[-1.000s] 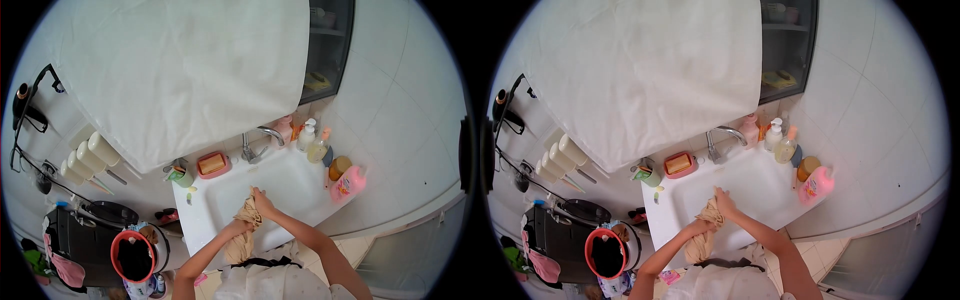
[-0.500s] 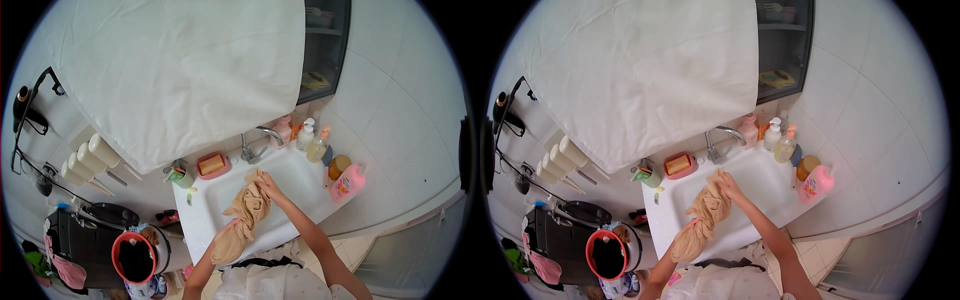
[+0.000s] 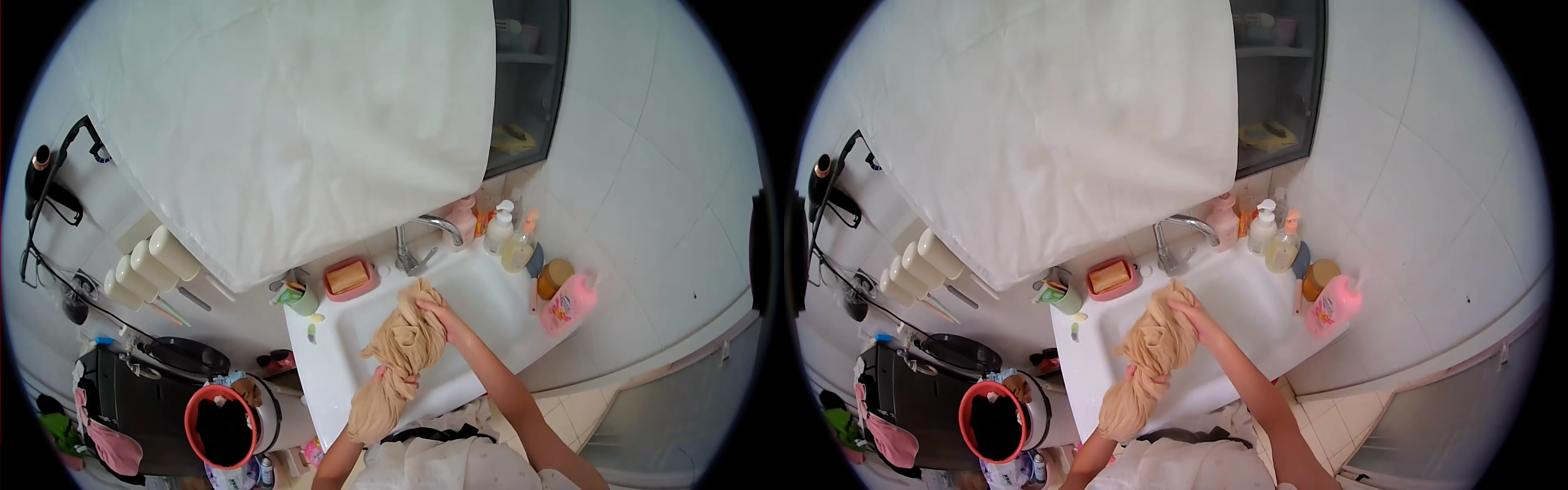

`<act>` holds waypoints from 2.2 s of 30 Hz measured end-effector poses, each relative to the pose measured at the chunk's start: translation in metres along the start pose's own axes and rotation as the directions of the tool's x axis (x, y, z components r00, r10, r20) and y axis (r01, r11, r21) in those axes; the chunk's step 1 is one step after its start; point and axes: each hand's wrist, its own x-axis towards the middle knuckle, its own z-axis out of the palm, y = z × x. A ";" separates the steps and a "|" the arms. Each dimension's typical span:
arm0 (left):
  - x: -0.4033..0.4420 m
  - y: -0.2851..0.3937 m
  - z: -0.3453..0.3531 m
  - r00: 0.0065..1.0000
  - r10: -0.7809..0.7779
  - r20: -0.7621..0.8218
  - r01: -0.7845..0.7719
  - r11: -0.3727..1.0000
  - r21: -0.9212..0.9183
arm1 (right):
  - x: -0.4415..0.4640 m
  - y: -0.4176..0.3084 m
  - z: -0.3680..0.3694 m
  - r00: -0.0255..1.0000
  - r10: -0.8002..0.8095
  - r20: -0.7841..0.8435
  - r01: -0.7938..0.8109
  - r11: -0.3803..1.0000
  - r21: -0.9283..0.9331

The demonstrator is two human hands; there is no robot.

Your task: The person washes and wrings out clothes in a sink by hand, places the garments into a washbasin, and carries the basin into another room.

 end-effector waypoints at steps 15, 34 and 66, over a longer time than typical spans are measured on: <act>-0.007 0.003 0.030 0.992 -0.122 -0.040 0.115 0.981 -0.154 | 0.000 0.001 -0.006 0.998 0.065 0.019 -0.066 0.997 0.035; -0.019 -0.005 0.074 0.972 0.205 -0.117 -0.018 0.561 0.828 | 0.012 0.030 -0.034 0.977 -0.202 -0.075 0.062 0.595 -0.802; -0.004 0.010 0.026 0.938 -0.335 -0.084 0.318 0.933 -0.167 | -0.015 0.009 -0.017 0.989 0.059 -0.139 -0.079 0.986 -0.145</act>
